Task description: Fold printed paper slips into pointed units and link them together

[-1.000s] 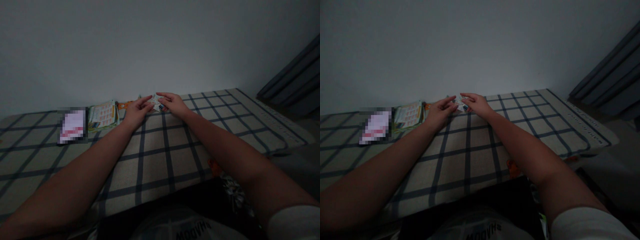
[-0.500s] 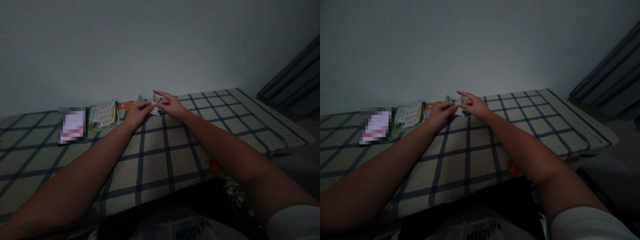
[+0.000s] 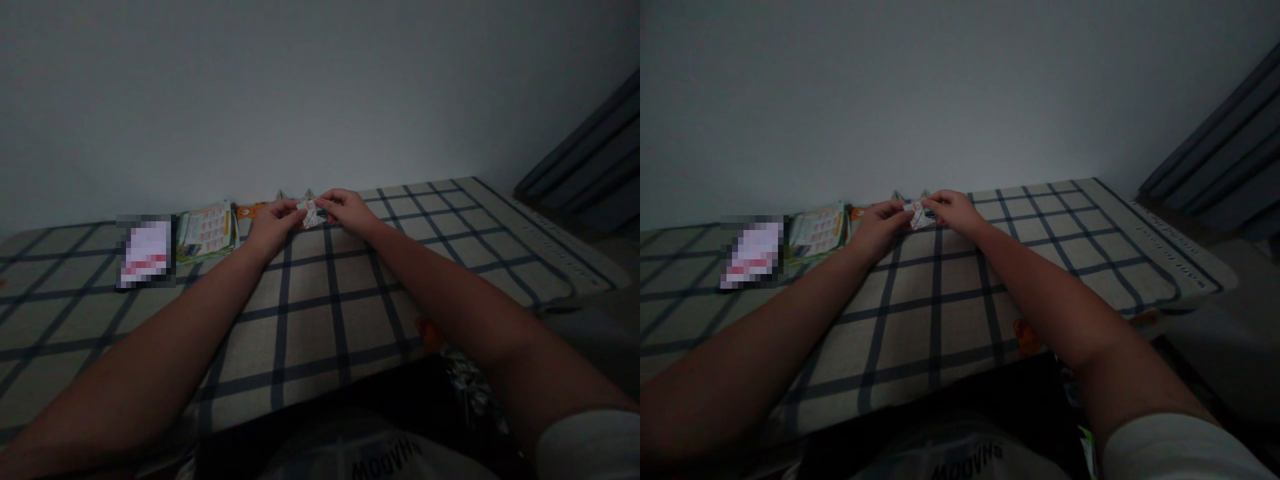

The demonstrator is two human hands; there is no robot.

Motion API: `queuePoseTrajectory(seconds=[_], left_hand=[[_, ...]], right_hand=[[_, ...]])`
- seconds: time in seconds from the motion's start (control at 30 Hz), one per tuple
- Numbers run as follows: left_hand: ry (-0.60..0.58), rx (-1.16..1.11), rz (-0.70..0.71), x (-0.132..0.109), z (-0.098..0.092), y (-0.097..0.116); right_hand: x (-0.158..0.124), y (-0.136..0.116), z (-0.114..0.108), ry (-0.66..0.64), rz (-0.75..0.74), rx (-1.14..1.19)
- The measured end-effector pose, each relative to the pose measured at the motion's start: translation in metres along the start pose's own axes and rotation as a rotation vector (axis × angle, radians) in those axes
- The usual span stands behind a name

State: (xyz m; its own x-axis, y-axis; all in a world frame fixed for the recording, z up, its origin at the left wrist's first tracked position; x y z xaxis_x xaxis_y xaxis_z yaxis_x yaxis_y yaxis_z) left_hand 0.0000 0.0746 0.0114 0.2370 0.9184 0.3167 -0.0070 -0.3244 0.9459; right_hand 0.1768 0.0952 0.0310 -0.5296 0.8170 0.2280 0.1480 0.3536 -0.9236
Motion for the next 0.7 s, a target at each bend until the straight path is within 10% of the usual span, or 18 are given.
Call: queuePoseTrajectory(seconds=[0.7], left_hand=[[-0.129,-0.051,-0.056,-0.0002,0.0087,-0.0039]], right_hand=[[0.0013,0.0015,-0.0013,0.023,0.003,0.052]])
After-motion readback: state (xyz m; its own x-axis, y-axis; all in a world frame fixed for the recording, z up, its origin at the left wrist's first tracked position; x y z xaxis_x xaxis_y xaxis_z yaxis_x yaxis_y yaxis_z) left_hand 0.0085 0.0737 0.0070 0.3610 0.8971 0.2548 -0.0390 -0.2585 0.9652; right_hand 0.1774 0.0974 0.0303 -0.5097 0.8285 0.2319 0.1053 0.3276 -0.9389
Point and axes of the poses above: each hand's wrist, its own x-axis towards the middle knuckle, its own z-axis out of the palm, y = z × x, the point moved 7 cm from there along x, towards the middle knuckle, and after that the axes turned 13 degrees about -y, right-handed, at the moved point
